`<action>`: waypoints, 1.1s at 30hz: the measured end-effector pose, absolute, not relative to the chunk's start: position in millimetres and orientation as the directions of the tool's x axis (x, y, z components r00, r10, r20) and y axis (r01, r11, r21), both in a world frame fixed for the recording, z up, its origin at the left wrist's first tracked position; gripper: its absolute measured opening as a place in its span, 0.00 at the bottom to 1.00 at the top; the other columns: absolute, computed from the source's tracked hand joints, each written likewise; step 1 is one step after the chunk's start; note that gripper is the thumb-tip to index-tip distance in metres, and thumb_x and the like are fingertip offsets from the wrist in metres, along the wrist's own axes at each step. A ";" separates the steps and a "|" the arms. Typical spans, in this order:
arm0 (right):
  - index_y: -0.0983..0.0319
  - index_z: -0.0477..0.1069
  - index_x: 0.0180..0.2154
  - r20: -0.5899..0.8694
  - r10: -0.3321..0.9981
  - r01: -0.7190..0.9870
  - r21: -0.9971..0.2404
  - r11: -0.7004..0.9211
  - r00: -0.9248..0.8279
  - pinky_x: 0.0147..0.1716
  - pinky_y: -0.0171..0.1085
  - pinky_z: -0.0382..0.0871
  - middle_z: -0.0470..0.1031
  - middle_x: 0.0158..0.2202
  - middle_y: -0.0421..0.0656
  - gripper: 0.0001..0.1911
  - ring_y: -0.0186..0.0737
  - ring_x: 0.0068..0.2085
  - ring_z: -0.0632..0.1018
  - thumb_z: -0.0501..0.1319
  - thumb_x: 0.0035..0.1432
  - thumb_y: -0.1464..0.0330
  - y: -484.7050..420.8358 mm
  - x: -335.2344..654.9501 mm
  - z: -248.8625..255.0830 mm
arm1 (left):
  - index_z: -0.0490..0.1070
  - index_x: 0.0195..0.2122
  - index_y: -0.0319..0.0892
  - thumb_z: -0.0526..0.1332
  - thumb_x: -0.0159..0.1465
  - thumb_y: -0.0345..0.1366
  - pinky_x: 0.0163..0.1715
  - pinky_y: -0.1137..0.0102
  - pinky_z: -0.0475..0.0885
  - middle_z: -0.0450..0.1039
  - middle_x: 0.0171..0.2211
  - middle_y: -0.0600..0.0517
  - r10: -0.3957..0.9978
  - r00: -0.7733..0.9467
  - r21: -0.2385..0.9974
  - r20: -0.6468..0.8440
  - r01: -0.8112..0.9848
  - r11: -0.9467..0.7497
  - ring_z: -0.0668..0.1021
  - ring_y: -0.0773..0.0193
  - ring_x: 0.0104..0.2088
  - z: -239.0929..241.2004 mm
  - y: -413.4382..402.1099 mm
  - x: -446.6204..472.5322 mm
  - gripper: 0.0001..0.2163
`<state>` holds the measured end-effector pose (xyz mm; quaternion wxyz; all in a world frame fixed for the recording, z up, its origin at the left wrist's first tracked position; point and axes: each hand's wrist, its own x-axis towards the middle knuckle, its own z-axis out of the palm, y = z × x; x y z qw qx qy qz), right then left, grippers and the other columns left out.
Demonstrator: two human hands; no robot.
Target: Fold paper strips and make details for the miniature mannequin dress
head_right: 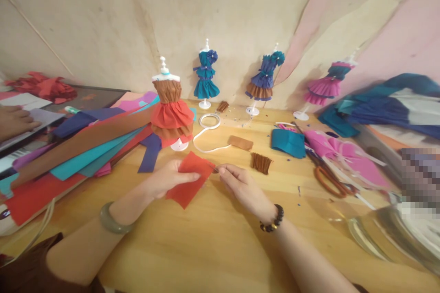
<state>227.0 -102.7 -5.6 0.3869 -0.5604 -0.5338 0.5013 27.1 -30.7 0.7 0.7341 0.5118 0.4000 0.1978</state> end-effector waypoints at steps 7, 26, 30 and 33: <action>0.63 0.66 0.30 -0.105 0.993 0.255 -0.963 -0.088 -0.054 0.18 0.31 0.45 0.52 0.20 0.33 0.21 0.28 0.20 0.54 0.51 0.58 0.51 -101.6 225.6 -4.8 | 0.76 0.37 0.38 0.70 0.47 0.38 0.36 0.66 0.74 0.79 0.35 0.44 0.698 0.606 0.907 -0.381 0.100 0.409 0.80 0.54 0.35 3.1 -32.0 28.4 0.16; 0.61 0.57 0.24 -0.124 0.989 0.189 -0.976 -0.107 -0.082 0.17 0.31 0.44 0.50 0.18 0.32 0.22 0.28 0.19 0.52 0.52 0.57 0.50 -102.0 222.7 -3.7 | 0.76 0.35 0.39 0.69 0.48 0.36 0.36 0.67 0.74 0.79 0.34 0.46 0.673 0.622 0.894 -0.400 0.104 0.435 0.80 0.56 0.34 3.4 -33.4 29.1 0.13; 0.61 0.57 0.24 -0.119 0.989 0.211 -0.973 -0.099 -0.083 0.18 0.31 0.44 0.51 0.18 0.32 0.22 0.28 0.19 0.52 0.51 0.58 0.50 -101.9 223.7 -5.0 | 0.76 0.34 0.40 0.68 0.49 0.36 0.35 0.68 0.74 0.80 0.33 0.46 0.663 0.638 0.897 -0.392 0.104 0.430 0.80 0.57 0.33 2.7 -33.7 28.9 0.11; 0.61 0.57 0.24 -0.119 0.990 0.227 -0.969 -0.101 -0.069 0.18 0.31 0.45 0.51 0.18 0.33 0.22 0.28 0.19 0.53 0.51 0.57 0.49 -101.8 223.0 -4.7 | 0.76 0.35 0.40 0.69 0.49 0.37 0.35 0.67 0.74 0.79 0.34 0.45 0.667 0.638 0.901 -0.386 0.106 0.421 0.80 0.56 0.34 1.0 -33.2 28.6 0.13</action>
